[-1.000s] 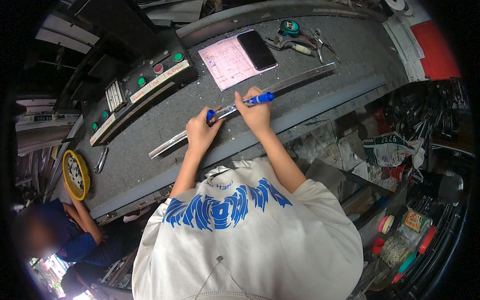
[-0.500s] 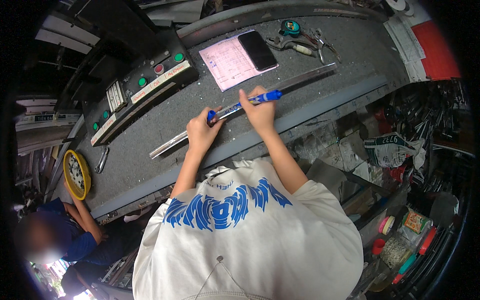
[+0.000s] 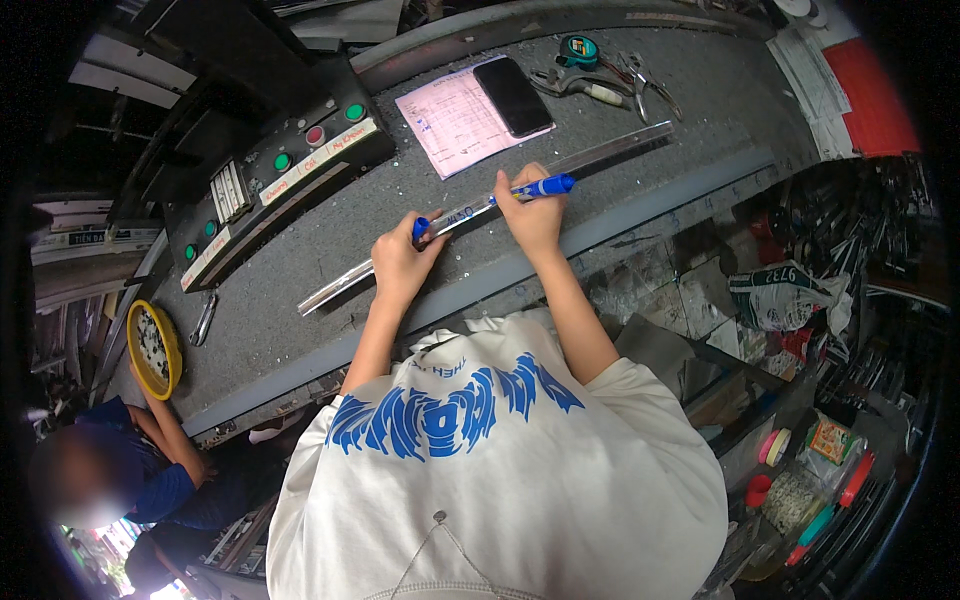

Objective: The person operates a metal cutting machine by placing metal rods into the machine, pressing buttons on the control panel, and removing cut pieces. They also mark a rod with a blue marker and handle a stack of cut metal pieces.

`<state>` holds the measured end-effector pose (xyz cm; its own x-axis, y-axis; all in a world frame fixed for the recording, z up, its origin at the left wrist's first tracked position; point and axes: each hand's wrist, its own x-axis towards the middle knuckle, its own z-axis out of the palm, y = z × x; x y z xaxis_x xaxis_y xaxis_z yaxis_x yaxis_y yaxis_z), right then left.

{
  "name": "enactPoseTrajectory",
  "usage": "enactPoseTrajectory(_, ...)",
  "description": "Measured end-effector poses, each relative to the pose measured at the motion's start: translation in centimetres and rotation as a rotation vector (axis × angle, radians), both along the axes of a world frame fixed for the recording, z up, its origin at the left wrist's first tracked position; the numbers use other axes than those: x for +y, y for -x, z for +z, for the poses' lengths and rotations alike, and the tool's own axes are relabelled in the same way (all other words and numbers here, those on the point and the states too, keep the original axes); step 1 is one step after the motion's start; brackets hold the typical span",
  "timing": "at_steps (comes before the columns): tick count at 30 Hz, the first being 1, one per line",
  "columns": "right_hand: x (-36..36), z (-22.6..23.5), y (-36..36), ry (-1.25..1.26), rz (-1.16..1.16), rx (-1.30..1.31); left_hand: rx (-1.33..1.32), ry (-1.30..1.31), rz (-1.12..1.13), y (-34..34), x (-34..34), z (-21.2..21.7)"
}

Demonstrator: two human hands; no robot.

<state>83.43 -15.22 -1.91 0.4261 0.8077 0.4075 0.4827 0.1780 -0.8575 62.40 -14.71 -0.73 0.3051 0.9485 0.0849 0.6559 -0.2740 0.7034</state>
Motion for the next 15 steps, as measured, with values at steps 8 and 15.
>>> enactPoseTrajectory(8, -0.2, 0.3, 0.1, 0.024, 0.023, 0.044, -0.038, -0.003, 0.006, -0.1, -0.1, -0.2)
enactPoseTrajectory(15, 0.2, 0.0, -1.2, -0.009, -0.013, 0.081, -0.012, -0.015, -0.001, 0.0, 0.0, -0.2)
